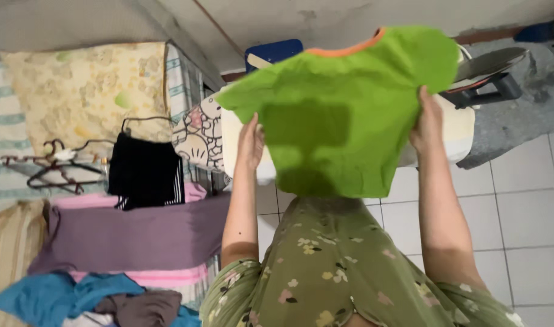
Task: The person irons a black t-shirt, a green t-shirt, and a pair of blue patterned shorts on an ironing board. They use an electric iron to smooth the garments, flipping them over to iron both sides and adjusting their position on the board.
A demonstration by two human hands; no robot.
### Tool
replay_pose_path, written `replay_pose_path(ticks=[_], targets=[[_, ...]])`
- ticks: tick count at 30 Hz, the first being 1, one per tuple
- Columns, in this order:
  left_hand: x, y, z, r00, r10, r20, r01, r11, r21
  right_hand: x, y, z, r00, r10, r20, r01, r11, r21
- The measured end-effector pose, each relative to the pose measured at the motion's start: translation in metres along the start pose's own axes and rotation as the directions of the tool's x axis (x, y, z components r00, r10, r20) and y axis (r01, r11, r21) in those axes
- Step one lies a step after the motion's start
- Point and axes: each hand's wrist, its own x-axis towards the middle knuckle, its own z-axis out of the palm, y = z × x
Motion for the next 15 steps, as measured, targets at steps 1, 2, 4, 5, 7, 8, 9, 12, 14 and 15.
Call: replay_pose_path(ticks=[1,2,4,5,7,8,9,12,14,15], targets=[[0.006,-0.008,-0.001,0.993,-0.085,-0.077,0.092,0.991,0.093,0.011,0.019,-0.004,0.996,0.053,-0.071,-0.057,0.997,-0.050],[0.005,-0.019,0.002,0.974,-0.159,-0.160,0.187,0.966,0.179,0.017,0.038,-0.012,0.984,0.104,-0.143,-0.118,0.989,-0.094],[-0.007,-0.025,0.008,0.958,-0.189,-0.215,0.260,0.889,0.376,0.015,0.066,-0.036,0.950,0.064,-0.306,-0.180,0.913,-0.367],[-0.020,-0.023,0.010,0.969,-0.164,-0.182,0.234,0.840,0.490,0.004,0.073,-0.050,0.966,0.031,-0.258,-0.151,0.875,-0.459],[-0.040,-0.016,0.014,0.984,-0.163,-0.073,0.171,0.740,0.651,-0.024,0.079,-0.067,0.978,0.049,-0.201,-0.157,0.808,-0.569],[-0.052,-0.014,0.014,0.976,-0.199,-0.084,0.202,0.705,0.680,-0.039,0.078,-0.073,0.976,0.094,-0.196,-0.194,0.783,-0.591],[-0.063,-0.014,0.013,0.968,-0.230,-0.098,0.230,0.668,0.708,-0.050,0.079,-0.077,0.973,0.108,-0.202,-0.215,0.737,-0.641],[-0.083,-0.027,-0.002,0.982,-0.184,-0.037,0.156,0.689,0.708,-0.073,0.078,-0.096,0.970,0.145,-0.197,-0.243,0.675,-0.697],[-0.093,-0.043,-0.021,0.995,-0.097,-0.018,0.079,0.672,0.736,-0.080,0.078,-0.111,0.976,0.151,-0.158,-0.217,0.751,-0.623],[-0.097,-0.050,-0.032,0.998,-0.050,-0.029,0.054,0.627,0.778,-0.085,0.076,-0.120,0.972,0.146,-0.182,-0.231,0.702,-0.674]])
